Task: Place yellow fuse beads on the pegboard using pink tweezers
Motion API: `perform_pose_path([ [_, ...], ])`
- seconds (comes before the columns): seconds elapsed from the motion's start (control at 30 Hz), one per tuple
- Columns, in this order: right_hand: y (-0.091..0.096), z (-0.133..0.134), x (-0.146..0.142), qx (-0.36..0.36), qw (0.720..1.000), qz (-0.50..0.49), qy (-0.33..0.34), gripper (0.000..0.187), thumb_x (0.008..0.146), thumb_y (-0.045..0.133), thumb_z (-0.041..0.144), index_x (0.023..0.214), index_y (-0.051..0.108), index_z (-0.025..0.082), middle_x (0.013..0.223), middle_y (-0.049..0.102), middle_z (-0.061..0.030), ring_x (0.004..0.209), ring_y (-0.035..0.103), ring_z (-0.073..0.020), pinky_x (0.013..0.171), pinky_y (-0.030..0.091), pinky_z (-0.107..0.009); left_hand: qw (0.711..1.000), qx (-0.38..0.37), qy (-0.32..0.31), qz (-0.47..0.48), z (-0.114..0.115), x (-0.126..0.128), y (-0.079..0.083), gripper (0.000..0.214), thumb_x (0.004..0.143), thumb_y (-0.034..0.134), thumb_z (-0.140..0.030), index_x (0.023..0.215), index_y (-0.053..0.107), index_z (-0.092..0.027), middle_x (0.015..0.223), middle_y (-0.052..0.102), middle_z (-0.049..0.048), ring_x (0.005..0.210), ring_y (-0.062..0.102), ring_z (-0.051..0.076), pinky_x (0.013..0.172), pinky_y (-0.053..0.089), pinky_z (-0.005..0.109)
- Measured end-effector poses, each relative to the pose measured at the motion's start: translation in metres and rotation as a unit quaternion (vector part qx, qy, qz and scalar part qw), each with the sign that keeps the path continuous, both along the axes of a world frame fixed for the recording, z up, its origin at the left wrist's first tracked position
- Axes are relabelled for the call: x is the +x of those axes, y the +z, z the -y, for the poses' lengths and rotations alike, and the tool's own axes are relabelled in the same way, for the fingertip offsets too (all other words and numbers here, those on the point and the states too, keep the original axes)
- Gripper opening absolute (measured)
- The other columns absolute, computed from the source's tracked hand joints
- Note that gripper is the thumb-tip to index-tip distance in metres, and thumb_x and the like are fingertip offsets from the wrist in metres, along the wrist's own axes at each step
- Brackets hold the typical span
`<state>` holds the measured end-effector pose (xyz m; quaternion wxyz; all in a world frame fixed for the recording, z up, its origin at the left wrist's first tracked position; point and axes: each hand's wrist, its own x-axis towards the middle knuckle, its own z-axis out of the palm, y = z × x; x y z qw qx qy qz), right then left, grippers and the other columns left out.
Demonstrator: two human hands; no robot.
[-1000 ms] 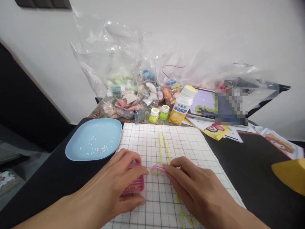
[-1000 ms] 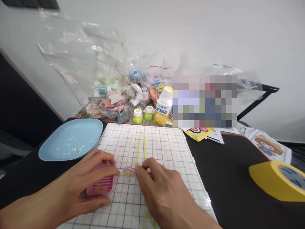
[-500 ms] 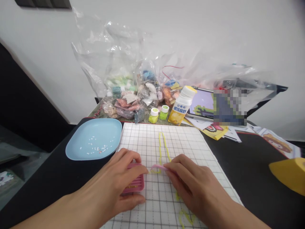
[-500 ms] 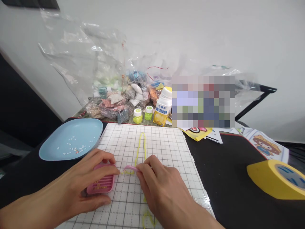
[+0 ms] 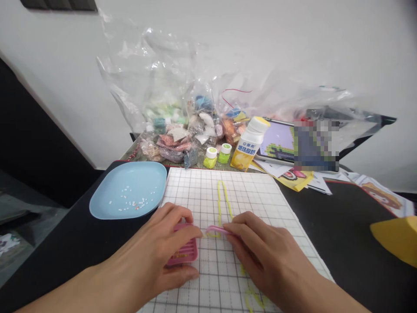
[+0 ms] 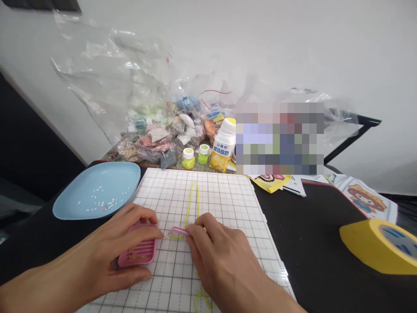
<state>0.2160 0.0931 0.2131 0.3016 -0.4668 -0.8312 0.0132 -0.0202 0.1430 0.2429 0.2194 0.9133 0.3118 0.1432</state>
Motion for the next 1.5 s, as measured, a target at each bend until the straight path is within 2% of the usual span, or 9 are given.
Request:
perform_pose_path([
  [0.23,0.000,-0.001,0.000,-0.001,1.000,0.010,-0.004,0.020,0.099,0.042,0.017,0.103,0.061,0.018,0.082,0.062,-0.0047,0.064,0.063,-0.0178,0.049,0.052,-0.031,1.000,0.005,-0.001,0.000,-0.001,0.000,-0.001,0.054,0.071,0.079,-0.003,0.113,0.057,-0.029,0.114,0.053,0.0007,0.106,0.051,0.024,0.090,0.048,0.038],
  [0.4,0.002,-0.001,-0.001,-0.013,1.000,0.000,-0.010,0.022,0.100,0.040,0.017,0.096,0.062,0.017,0.079,0.060,-0.0046,0.063,0.063,-0.0173,0.051,0.051,-0.031,1.000,0.007,0.005,0.024,-0.003,-0.001,-0.003,0.037,0.079,0.078,-0.024,0.112,0.061,-0.027,0.111,0.057,0.0027,0.101,0.053,0.025,0.086,0.050,0.038],
  [0.53,0.003,-0.001,-0.001,-0.014,1.000,-0.015,-0.011,0.020,0.100,0.042,0.018,0.095,0.061,0.017,0.079,0.061,-0.0042,0.063,0.062,-0.0157,0.051,0.052,-0.030,0.999,0.012,0.001,0.043,-0.005,-0.001,-0.005,0.034,0.085,0.073,-0.035,0.114,0.059,-0.027,0.112,0.059,0.0040,0.101,0.054,0.025,0.086,0.050,0.039],
  [0.77,0.004,0.000,0.001,0.011,1.000,-0.001,-0.015,0.017,0.099,0.044,0.018,0.099,0.061,0.015,0.082,0.063,-0.0055,0.063,0.063,-0.0156,0.051,0.053,-0.029,0.998,0.022,-0.006,0.053,-0.008,-0.001,-0.009,0.036,0.089,0.067,-0.040,0.119,0.055,-0.025,0.111,0.059,0.0049,0.102,0.053,0.026,0.087,0.048,0.042],
  [1.03,0.005,0.001,0.001,0.035,0.999,0.028,-0.021,0.018,0.098,0.046,0.019,0.099,0.063,0.013,0.082,0.064,-0.0065,0.059,0.061,-0.0139,0.045,0.050,-0.025,0.999,0.013,-0.019,0.046,-0.010,0.002,-0.008,0.031,0.090,0.066,-0.042,0.114,0.059,-0.023,0.111,0.057,0.0048,0.102,0.052,0.025,0.088,0.047,0.042],
  [1.23,0.007,0.003,0.003,0.039,0.998,0.051,-0.029,0.021,0.099,0.046,0.021,0.099,0.064,0.012,0.084,0.065,-0.0068,0.057,0.061,-0.0124,0.045,0.049,-0.025,0.997,0.029,-0.036,0.062,-0.012,0.003,-0.010,0.039,0.088,0.068,-0.045,0.115,0.060,-0.018,0.109,0.056,0.0061,0.100,0.051,0.025,0.088,0.047,0.043],
  [1.5,0.006,0.001,0.006,0.031,0.998,0.055,-0.020,0.019,0.098,0.046,0.022,0.094,0.063,0.015,0.084,0.066,-0.0059,0.059,0.060,-0.0119,0.048,0.048,-0.023,0.998,0.014,-0.026,0.054,-0.014,0.004,-0.008,0.035,0.088,0.067,-0.047,0.111,0.063,-0.021,0.106,0.057,0.0044,0.100,0.053,0.024,0.088,0.046,0.041],
])
